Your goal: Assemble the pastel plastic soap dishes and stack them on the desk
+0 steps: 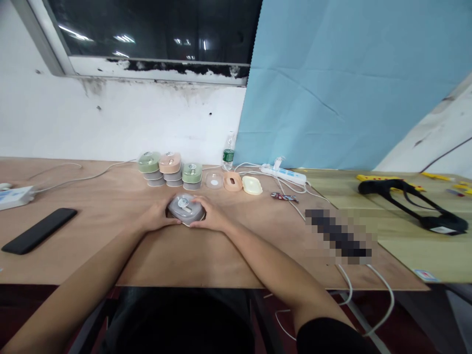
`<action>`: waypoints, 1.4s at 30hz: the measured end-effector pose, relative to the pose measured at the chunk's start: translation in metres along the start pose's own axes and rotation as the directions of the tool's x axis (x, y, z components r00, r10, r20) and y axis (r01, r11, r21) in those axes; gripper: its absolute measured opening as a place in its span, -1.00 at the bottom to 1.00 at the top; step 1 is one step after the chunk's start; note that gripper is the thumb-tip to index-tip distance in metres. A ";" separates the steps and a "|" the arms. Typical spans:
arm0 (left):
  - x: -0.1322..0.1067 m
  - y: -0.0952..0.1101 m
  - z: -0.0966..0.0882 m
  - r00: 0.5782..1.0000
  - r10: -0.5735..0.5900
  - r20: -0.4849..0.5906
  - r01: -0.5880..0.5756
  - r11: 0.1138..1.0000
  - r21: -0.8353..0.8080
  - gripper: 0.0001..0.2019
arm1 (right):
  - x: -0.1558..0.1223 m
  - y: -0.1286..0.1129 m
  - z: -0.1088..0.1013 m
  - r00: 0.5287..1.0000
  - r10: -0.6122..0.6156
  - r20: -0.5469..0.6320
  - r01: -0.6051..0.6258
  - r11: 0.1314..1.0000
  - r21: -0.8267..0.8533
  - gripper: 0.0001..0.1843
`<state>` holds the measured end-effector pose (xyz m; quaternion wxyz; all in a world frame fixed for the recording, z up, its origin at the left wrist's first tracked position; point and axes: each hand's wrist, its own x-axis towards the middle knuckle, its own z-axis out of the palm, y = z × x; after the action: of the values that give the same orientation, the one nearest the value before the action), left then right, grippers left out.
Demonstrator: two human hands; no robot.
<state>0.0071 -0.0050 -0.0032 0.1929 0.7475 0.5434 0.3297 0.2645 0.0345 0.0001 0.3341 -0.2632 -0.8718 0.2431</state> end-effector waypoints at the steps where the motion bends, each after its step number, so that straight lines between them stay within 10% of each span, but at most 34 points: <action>1: 0.000 -0.001 -0.001 1.000 -0.004 0.018 0.004 1.000 0.016 -0.02 | 0.002 0.001 0.000 0.999 0.037 0.008 -0.037 0.999 0.013 -0.12; 10: 0.001 0.003 0.000 1.000 -0.001 0.022 0.002 0.998 -0.067 -0.16 | 0.002 0.016 0.001 0.994 0.097 -0.047 -0.086 0.976 0.201 -0.13; 17: 0.003 0.010 -0.005 0.969 0.165 -0.184 -0.169 0.986 -0.009 -0.30 | 0.003 0.005 0.005 0.989 0.051 -0.139 -0.017 0.971 0.237 -0.10; 24: 0.005 0.007 -0.010 0.918 -0.125 -0.376 0.111 0.992 -0.058 -0.56 | 0.001 0.007 -0.006 0.998 -0.035 0.054 0.027 0.988 0.150 0.10; 30: 0.006 -0.003 -0.012 0.844 -0.170 -0.509 0.113 0.983 -0.142 -0.51 | -0.003 0.009 -0.015 0.970 -0.010 0.243 0.025 0.998 -0.060 -0.45; 38: 0.002 0.001 -0.011 0.875 -0.150 -0.460 0.101 0.986 -0.129 -0.50 | -0.001 0.028 -0.039 0.996 0.006 -0.084 -0.028 0.965 -0.260 -0.64; 42: 0.002 0.003 -0.012 0.869 -0.121 -0.480 0.070 0.990 -0.124 -0.51 | -0.009 0.060 -0.069 0.912 -0.109 -0.395 -0.038 0.938 -0.345 -0.64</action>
<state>0.0009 -0.0046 0.0080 0.1043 0.6019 0.5931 0.5245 0.3371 0.0906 0.0060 0.4615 -0.3465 -0.8164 0.0199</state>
